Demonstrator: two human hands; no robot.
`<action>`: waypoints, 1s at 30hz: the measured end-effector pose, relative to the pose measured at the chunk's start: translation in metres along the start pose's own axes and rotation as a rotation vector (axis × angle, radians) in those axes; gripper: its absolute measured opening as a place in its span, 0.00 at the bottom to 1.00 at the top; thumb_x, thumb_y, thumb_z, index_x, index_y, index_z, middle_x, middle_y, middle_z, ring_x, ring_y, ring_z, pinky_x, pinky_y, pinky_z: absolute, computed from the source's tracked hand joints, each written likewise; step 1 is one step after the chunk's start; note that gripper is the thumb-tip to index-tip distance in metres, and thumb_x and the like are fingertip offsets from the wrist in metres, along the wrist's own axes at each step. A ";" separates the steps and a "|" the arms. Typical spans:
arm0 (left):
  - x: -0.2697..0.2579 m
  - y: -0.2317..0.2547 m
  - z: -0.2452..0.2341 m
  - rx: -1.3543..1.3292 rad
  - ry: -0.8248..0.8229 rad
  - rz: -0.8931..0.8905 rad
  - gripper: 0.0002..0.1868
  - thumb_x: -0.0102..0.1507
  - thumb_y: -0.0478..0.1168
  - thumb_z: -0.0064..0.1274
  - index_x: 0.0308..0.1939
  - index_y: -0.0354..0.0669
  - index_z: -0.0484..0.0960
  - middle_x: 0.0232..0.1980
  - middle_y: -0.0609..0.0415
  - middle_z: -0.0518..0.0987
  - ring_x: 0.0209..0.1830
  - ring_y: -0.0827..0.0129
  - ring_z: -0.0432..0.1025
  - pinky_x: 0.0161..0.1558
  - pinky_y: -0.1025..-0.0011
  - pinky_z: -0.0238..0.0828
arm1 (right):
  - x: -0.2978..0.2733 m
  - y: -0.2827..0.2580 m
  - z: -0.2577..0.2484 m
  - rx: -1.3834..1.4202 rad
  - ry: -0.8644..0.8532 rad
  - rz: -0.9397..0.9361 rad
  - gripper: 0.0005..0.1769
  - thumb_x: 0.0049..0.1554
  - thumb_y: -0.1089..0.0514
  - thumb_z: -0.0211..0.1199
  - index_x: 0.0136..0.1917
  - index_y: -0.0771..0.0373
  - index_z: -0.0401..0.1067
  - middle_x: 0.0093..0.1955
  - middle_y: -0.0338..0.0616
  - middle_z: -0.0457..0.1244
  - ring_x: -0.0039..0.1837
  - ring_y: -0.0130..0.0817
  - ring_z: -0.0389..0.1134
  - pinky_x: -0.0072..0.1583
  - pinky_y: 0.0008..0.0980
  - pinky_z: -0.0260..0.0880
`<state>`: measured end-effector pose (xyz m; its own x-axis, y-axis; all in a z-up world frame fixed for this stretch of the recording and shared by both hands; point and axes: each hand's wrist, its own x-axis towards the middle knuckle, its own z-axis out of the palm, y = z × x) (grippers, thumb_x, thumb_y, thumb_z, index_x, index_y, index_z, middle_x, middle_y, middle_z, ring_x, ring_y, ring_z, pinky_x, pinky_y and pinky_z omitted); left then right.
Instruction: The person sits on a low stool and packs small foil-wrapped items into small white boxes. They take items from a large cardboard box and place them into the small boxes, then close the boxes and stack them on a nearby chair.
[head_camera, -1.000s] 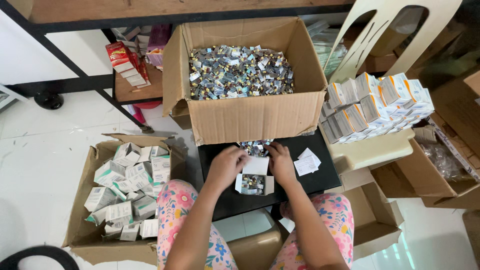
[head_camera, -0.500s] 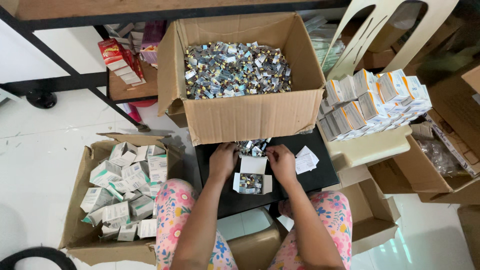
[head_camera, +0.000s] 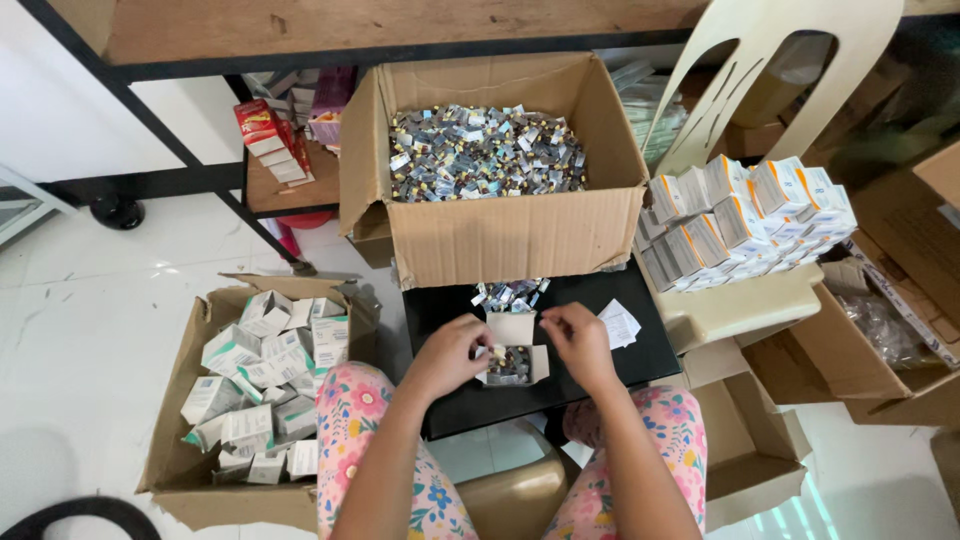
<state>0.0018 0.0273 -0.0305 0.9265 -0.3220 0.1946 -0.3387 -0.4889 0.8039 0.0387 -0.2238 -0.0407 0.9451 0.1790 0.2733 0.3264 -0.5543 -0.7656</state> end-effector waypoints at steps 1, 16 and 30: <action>0.002 0.001 0.002 0.026 -0.019 -0.015 0.10 0.52 0.33 0.64 0.36 0.37 0.81 0.37 0.47 0.78 0.37 0.59 0.76 0.39 0.65 0.73 | 0.003 0.010 0.002 -0.005 0.062 0.028 0.06 0.54 0.63 0.69 0.46 0.67 0.78 0.40 0.47 0.68 0.37 0.36 0.69 0.41 0.34 0.69; 0.040 -0.101 0.065 0.312 0.264 -0.151 0.17 0.56 0.37 0.58 0.49 0.43 0.84 0.49 0.47 0.80 0.51 0.48 0.74 0.50 0.56 0.73 | 0.020 0.083 0.078 -0.368 -0.016 -0.111 0.17 0.48 0.70 0.61 0.50 0.57 0.79 0.52 0.45 0.67 0.55 0.50 0.66 0.57 0.42 0.70; 0.029 -0.074 0.041 0.089 0.541 -0.242 0.06 0.64 0.36 0.57 0.41 0.37 0.85 0.40 0.47 0.82 0.35 0.55 0.78 0.38 0.62 0.74 | 0.015 0.088 0.071 -0.134 0.080 -0.037 0.06 0.55 0.64 0.67 0.47 0.62 0.78 0.48 0.46 0.68 0.49 0.43 0.70 0.51 0.37 0.71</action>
<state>0.0466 0.0209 -0.1070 0.9230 0.2538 0.2893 -0.0987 -0.5703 0.8155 0.0829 -0.2125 -0.1450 0.9266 0.1391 0.3495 0.3511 -0.6532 -0.6708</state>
